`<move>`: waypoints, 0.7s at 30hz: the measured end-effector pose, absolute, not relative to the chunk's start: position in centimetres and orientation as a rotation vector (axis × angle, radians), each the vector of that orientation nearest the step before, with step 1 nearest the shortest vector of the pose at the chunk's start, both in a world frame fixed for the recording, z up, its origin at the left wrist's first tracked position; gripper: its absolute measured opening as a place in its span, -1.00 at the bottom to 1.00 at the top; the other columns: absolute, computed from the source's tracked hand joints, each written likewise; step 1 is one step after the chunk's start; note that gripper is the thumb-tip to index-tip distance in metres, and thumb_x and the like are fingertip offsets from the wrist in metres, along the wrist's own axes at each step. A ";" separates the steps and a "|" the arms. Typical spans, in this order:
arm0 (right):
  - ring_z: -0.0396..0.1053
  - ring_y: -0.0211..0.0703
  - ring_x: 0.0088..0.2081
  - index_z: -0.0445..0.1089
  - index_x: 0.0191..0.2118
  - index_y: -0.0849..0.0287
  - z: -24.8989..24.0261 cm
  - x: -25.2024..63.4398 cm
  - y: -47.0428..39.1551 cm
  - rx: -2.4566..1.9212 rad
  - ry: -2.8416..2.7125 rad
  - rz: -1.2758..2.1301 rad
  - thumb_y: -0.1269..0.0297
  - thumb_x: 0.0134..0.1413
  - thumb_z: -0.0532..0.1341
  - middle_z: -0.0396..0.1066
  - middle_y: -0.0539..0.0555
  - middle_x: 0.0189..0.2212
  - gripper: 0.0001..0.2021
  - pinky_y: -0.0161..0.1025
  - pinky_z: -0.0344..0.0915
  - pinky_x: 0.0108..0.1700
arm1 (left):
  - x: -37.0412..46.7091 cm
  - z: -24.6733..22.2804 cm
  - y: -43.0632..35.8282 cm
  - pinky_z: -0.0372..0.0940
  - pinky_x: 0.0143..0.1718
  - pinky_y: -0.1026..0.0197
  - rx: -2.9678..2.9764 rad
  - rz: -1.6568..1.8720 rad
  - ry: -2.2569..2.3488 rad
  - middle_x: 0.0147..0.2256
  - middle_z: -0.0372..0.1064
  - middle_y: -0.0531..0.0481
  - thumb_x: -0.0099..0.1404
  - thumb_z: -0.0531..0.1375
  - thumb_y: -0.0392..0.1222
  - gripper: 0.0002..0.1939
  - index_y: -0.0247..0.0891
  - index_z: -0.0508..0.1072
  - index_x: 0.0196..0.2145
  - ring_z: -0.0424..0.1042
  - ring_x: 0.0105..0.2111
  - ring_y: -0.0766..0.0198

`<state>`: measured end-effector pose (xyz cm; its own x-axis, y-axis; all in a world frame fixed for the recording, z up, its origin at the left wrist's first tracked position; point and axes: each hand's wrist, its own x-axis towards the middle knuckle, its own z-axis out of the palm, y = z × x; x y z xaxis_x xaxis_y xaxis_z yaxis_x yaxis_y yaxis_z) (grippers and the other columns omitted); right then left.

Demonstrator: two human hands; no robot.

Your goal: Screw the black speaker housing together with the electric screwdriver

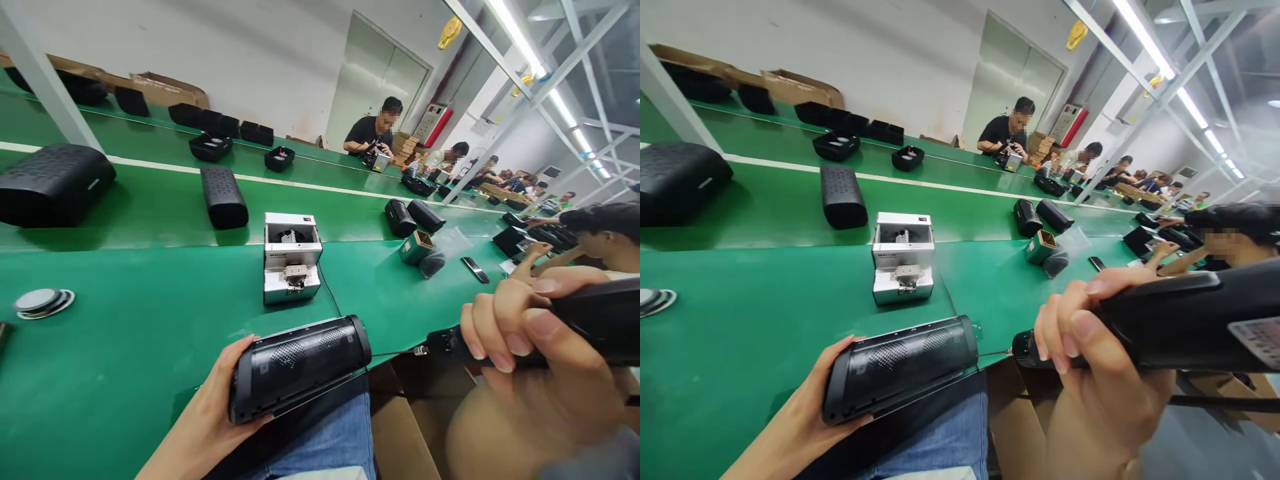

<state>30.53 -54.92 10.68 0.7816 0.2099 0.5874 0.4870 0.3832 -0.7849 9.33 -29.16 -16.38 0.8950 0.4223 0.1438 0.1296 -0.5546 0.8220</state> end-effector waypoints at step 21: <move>0.26 -0.26 -0.64 0.50 -0.03 0.02 7.1 30.7 -55.3 -1.261 -0.786 -0.054 0.39 0.44 0.42 0.30 -0.14 -0.54 -0.85 -0.30 0.32 -0.53 | 8.9 -16.7 -29.5 0.41 0.51 -0.24 2.087 0.449 0.409 0.53 0.28 -0.21 0.33 0.49 -0.23 0.04 0.10 0.11 0.60 0.49 0.43 -0.22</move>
